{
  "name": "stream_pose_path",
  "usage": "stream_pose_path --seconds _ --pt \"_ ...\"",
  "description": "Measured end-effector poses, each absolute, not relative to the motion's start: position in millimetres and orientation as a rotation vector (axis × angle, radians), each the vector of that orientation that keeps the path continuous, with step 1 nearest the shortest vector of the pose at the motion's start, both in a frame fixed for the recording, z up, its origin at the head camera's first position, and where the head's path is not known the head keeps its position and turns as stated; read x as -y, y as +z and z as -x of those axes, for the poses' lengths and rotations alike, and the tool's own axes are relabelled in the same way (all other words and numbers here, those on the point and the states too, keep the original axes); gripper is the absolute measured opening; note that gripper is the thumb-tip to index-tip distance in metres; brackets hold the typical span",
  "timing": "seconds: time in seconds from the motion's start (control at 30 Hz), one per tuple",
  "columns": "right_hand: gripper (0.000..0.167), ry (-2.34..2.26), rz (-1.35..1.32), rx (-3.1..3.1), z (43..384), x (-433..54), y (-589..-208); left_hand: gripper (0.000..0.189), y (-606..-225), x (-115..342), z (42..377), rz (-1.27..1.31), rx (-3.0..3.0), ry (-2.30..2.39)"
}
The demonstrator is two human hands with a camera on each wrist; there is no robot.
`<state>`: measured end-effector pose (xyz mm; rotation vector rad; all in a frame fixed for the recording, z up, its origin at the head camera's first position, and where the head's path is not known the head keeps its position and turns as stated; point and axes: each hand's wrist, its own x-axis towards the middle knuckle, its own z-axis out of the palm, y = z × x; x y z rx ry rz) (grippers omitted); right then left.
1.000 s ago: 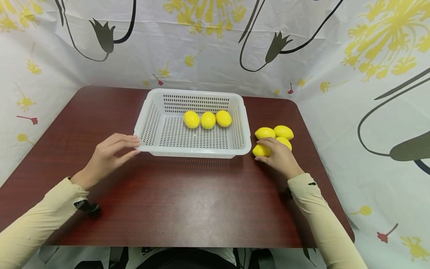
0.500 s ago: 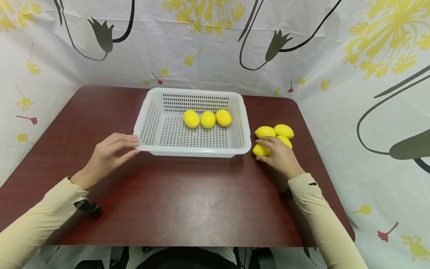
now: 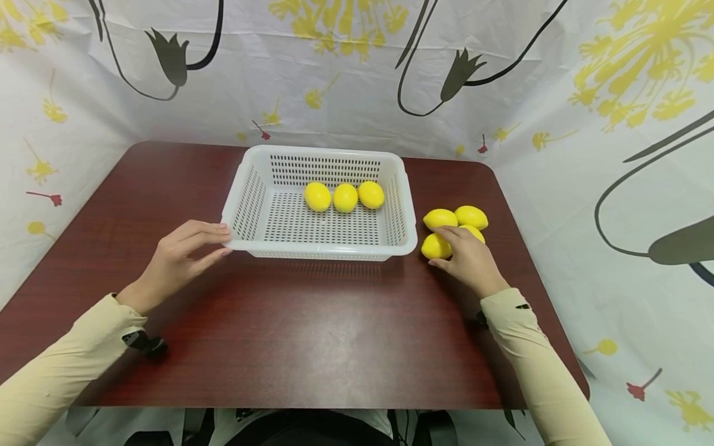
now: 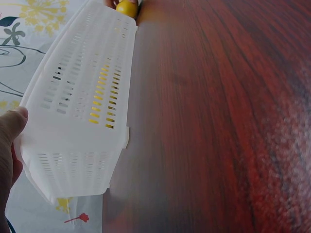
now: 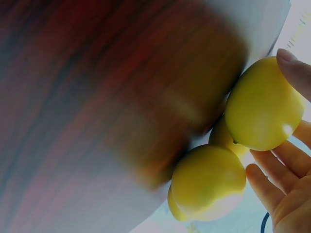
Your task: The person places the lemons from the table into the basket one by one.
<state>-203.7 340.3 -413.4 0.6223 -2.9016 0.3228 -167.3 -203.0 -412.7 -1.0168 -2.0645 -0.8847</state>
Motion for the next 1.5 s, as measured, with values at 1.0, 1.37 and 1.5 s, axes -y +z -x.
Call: stream_pose_path --seconds 1.0,1.37,1.5 --pt "0.073 0.333 -0.612 2.91 206.7 -334.4 -418.2 0.038 -411.7 202.4 166.6 1.012 2.068 -0.874" --pt "0.073 0.317 -0.631 2.934 206.6 -332.3 -416.3 0.038 -412.5 202.7 166.5 1.009 2.072 -0.874" --pt "0.073 0.313 -0.634 2.931 206.5 -331.9 -416.0 0.039 -413.4 203.4 166.7 1.006 2.078 -0.871"
